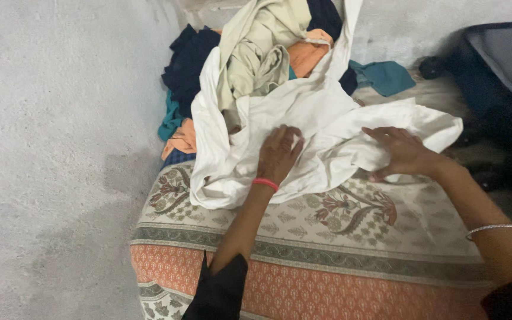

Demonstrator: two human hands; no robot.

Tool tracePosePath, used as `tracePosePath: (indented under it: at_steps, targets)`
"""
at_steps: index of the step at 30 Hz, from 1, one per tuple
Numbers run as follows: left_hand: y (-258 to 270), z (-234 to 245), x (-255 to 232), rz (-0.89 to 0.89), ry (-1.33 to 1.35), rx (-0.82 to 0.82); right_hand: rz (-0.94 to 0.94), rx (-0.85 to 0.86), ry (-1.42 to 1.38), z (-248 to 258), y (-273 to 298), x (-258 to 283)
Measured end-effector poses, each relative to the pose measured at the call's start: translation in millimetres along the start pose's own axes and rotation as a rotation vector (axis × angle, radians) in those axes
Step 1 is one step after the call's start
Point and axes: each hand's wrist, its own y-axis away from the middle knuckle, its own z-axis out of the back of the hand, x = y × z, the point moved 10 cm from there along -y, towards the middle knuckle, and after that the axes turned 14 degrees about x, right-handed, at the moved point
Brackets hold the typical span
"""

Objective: The person folds a red shirt and places it into an open suitcase on a bed, then spreads out a white shirt by hand.

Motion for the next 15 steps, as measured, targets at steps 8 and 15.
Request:
tracePosePath:
  at_steps: [8,15]
  targets:
    - [55.6,11.2,-16.3,-0.134,0.051,0.044,-0.052,-0.310,0.287,52.3,79.0,8.8]
    - [94.5,14.5,-34.5,-0.303,0.003,0.365,-0.278,0.196,0.283,21.3,134.0,-63.7]
